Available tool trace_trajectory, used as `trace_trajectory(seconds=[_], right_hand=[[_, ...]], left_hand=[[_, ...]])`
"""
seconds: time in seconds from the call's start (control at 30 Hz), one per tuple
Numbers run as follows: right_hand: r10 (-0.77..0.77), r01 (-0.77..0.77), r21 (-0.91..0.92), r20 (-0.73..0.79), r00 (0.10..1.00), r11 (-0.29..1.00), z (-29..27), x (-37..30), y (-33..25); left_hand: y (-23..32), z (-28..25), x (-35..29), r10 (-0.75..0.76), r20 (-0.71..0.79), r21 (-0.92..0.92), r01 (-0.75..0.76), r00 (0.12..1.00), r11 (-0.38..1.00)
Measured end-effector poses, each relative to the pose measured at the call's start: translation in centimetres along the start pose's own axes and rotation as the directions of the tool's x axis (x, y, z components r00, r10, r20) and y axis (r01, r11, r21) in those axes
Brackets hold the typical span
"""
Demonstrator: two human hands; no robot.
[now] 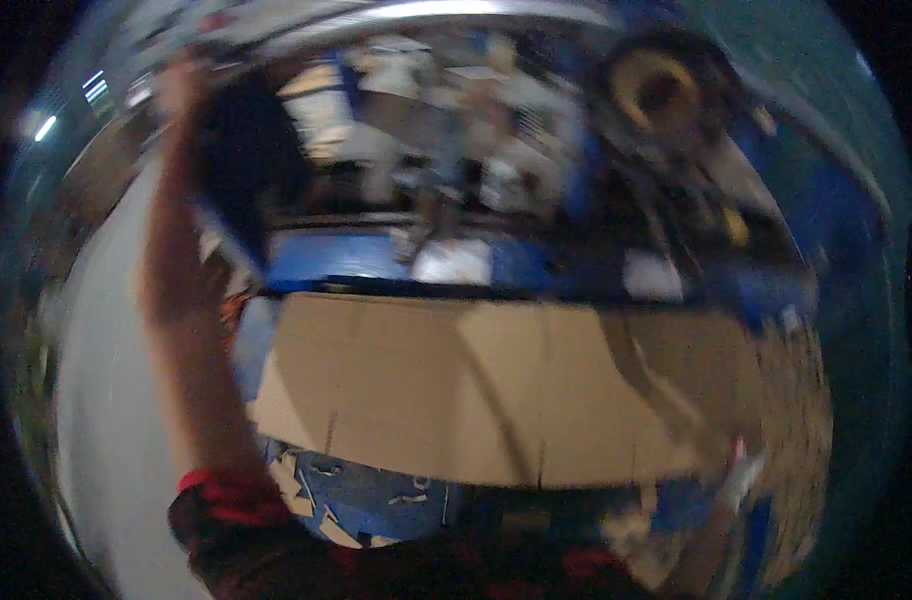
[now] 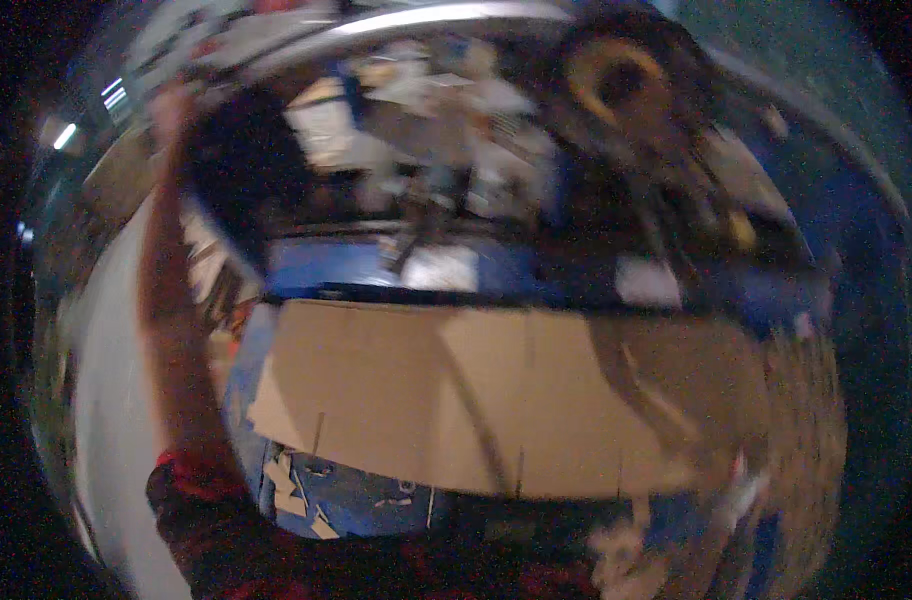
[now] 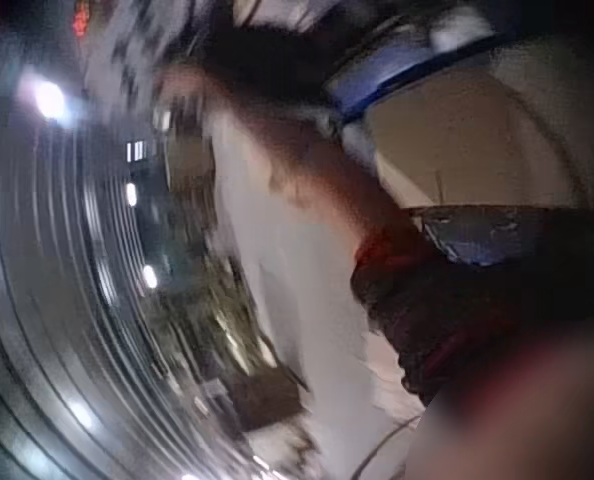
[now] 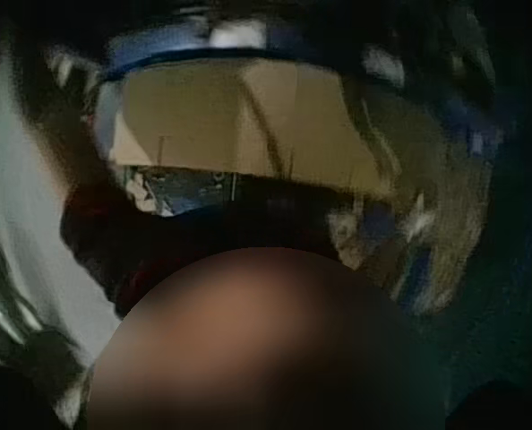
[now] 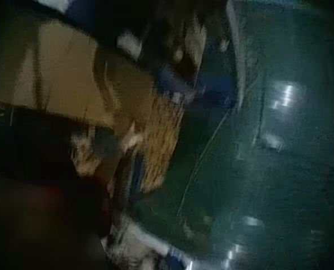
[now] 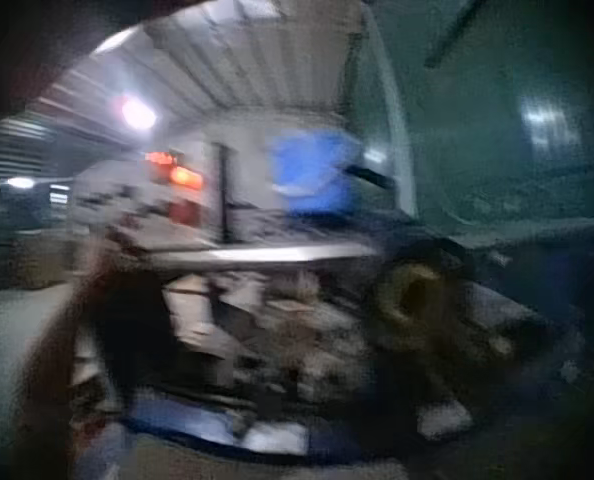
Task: The person repeatedly folds flat cardboard sheets into box shapes using a blue machine. They align the cardboard, fold the flaps, and press the edges to form the box structure. The process is repeated continuously throughout the clip.
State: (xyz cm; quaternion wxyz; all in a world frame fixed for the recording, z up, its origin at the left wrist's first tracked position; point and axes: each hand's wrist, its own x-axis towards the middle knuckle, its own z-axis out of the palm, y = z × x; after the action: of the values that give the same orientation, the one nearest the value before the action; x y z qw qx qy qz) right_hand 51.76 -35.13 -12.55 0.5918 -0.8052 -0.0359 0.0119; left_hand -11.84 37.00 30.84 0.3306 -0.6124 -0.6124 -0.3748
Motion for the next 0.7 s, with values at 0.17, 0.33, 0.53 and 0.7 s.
trace_trajectory(seconds=[0.17,0.33,0.53,0.7], right_hand=[[0.232,-0.289,0.329,0.2,0.952,0.899,1.3,-2.1,0.9],[0.129,-0.187,0.559,0.143,0.981,0.808,4.3,-1.4,0.8],[-0.028,-0.01,0.47,0.073,0.997,0.882,4.0,-1.5,-0.1],[-0.061,0.057,0.407,-0.001,0.998,0.912,4.2,-1.5,-0.6]], left_hand=[[-1.1,4.0,1.5,0.236,0.148,-0.042,-0.233,0.96,0.972],[-3.7,6.7,1.8,0.272,0.186,-0.093,-0.259,0.944,0.961],[-7.3,8.8,2.0,0.334,0.204,-0.217,-0.29,0.92,0.932],[-10.8,9.3,-2.3,0.514,0.026,-0.512,-0.431,0.857,0.744]])
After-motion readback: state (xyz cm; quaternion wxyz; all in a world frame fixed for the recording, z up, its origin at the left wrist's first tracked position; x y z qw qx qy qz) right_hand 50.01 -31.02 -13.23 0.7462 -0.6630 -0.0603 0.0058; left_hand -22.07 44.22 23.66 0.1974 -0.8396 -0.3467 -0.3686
